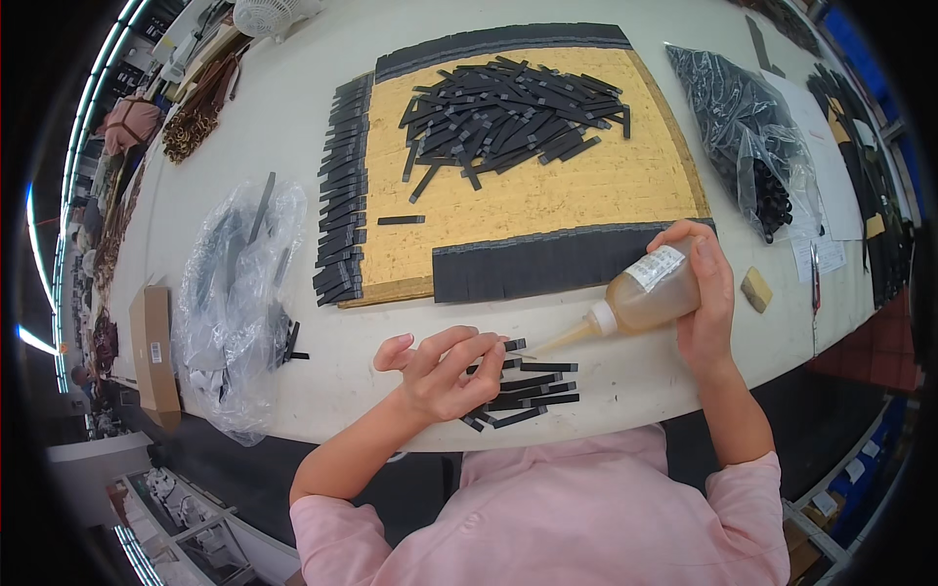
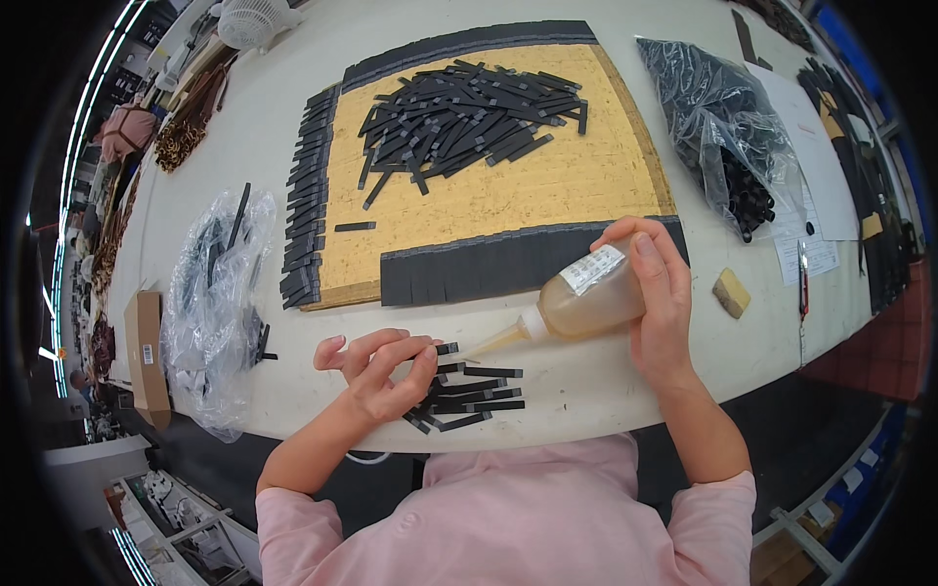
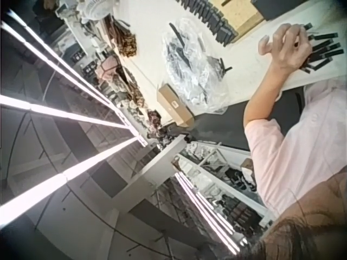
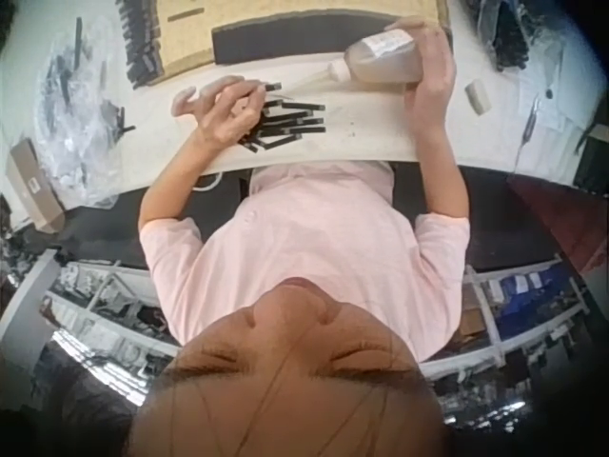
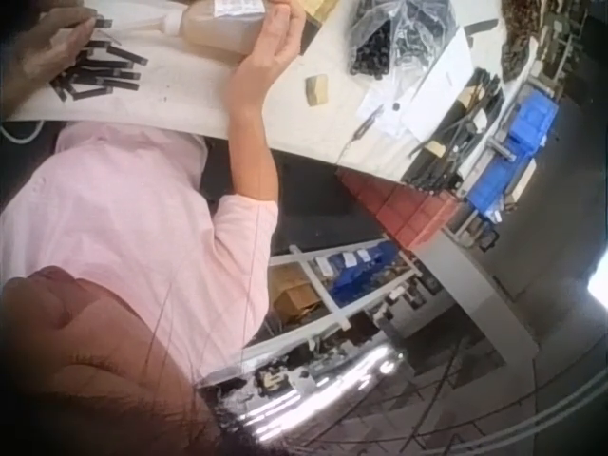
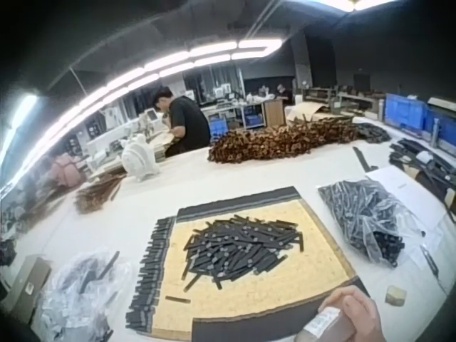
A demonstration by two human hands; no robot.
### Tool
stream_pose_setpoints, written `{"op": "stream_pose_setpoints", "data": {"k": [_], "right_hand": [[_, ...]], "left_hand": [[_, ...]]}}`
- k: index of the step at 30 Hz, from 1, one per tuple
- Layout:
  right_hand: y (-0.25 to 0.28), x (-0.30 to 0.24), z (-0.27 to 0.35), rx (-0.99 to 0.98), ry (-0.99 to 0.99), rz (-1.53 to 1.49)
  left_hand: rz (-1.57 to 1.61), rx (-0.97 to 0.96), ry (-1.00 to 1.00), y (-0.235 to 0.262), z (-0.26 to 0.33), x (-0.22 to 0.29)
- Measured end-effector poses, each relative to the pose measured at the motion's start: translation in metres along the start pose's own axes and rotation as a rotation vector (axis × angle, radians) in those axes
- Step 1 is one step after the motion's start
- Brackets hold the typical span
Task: Applying adhesive to small leather components and mounting them onto a base strip for product assembly.
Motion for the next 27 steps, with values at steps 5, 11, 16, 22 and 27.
{"op": "stream_pose_setpoints", "data": {"k": [5, 11, 16, 22, 27], "right_hand": [[0.001, 0.0, -0.001, 0.011, 0.028, 0.086], [0.018, -0.015, -0.011, -0.064, 0.026, -0.096], [0.033, -0.089, -0.02, 0.369, 0.257, -0.291], [0.031, -0.094, -0.015, 0.207, 0.398, -0.292], [0.012, -0.048, -0.011, -0.008, 0.345, -0.016]], "left_hand": [[0.006, 0.009, -0.007, 0.0, -0.002, -0.001], [0.016, -0.056, 0.058, 0.011, -0.009, -0.002], [0.154, -0.057, 0.325, 0.028, -0.015, -0.013], [0.278, -0.268, 0.649, 0.057, -0.027, -0.028], [0.441, -0.388, 0.841, 0.07, -0.02, -0.052]]}}
Point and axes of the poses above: each hand's wrist, its own z-axis away from the middle knuckle, its own y-axis out of the back of the hand, x = y × z, the point moved 2 cm from there along -z, towards the middle knuckle, and after that the axes turned 9 degrees about -y, right-handed, at the moved point
